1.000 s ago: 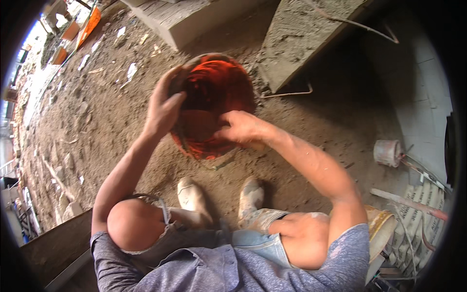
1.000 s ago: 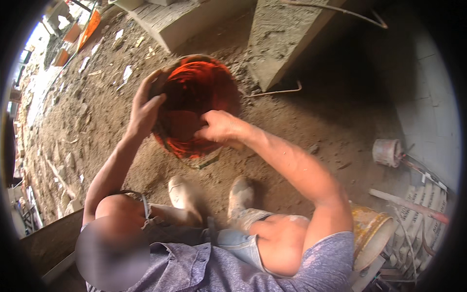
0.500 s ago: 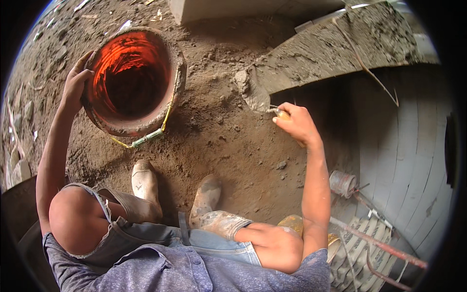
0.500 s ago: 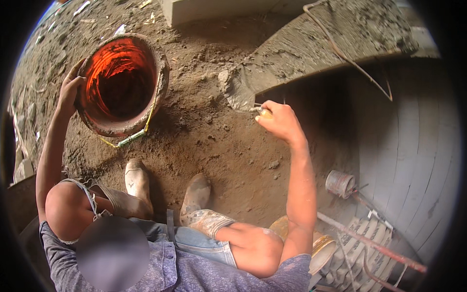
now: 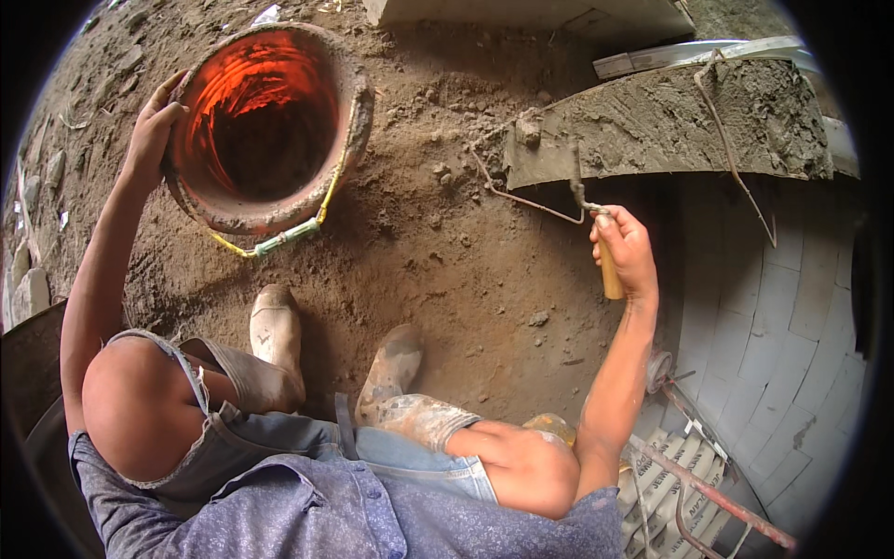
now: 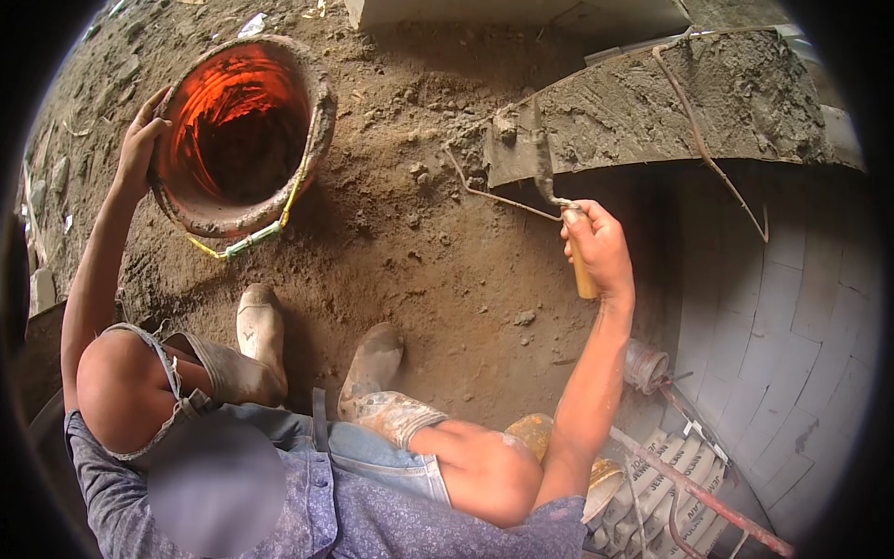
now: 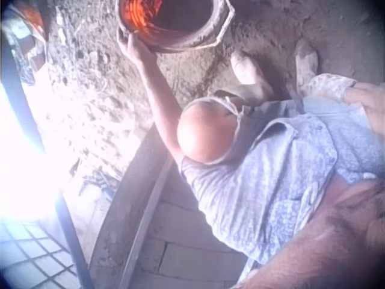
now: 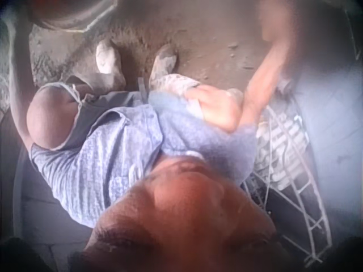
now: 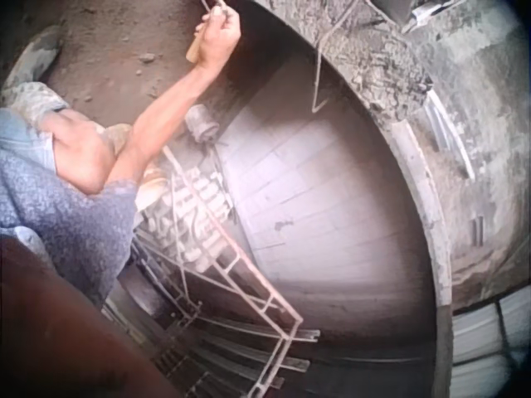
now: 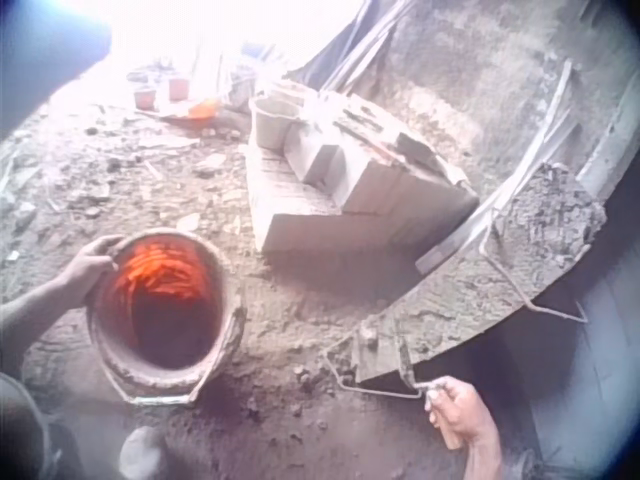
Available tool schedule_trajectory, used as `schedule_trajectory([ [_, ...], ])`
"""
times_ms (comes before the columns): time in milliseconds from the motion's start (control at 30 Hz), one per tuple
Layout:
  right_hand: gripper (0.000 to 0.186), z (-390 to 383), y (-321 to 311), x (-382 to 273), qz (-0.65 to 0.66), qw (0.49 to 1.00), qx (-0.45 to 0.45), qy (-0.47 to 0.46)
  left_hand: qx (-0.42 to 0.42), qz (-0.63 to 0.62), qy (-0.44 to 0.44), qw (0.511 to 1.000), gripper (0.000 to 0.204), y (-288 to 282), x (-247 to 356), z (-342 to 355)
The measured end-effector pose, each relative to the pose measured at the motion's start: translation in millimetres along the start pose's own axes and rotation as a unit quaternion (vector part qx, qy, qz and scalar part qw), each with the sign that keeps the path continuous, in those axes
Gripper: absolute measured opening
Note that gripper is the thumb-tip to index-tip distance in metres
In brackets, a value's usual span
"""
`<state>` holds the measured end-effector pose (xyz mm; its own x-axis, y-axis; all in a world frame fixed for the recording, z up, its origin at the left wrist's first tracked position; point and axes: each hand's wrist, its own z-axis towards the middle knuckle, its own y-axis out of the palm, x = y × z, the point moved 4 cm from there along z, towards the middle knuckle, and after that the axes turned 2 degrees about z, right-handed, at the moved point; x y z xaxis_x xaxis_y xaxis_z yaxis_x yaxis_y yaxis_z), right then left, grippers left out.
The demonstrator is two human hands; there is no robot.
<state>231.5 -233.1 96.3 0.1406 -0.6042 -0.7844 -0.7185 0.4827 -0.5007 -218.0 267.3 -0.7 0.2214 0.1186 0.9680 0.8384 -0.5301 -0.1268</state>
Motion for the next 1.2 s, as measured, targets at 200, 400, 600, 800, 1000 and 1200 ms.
schedule_trajectory([
  [200, 0.029, 18.6, 67.1, 12.5, -0.382, 0.911, 0.129, -0.091, -0.016, -0.015, 0.090, 0.996, 0.059, 26.5, 24.0, -6.3],
  [400, 0.040, 54.3, 120.2, 16.2, -0.421, 0.906, 0.046, 0.002, -0.023, 0.058, 0.109, 0.992, 0.061, 49.0, 41.6, -21.5],
  [600, 0.043, 55.7, 106.3, 18.9, -0.414, 0.899, 0.134, 0.042, -0.004, 0.098, 0.137, 0.986, 0.060, 50.6, 47.4, -23.8],
  [800, 0.042, 32.7, 75.4, 9.8, -0.369, 0.914, 0.159, 0.049, -0.015, 0.071, 0.128, 0.989, 0.059, 46.4, 41.2, -17.2],
  [1000, 0.045, 2.0, 60.8, -12.1, -0.311, 0.931, 0.161, 0.098, -0.010, 0.074, 0.133, 0.988, 0.060, 43.1, 37.8, -12.4],
  [1200, 0.042, -22.4, 86.2, -27.2, -0.352, 0.916, 0.187, 0.042, 0.002, 0.083, 0.142, 0.986, 0.059, 42.4, 34.3, -14.4],
])
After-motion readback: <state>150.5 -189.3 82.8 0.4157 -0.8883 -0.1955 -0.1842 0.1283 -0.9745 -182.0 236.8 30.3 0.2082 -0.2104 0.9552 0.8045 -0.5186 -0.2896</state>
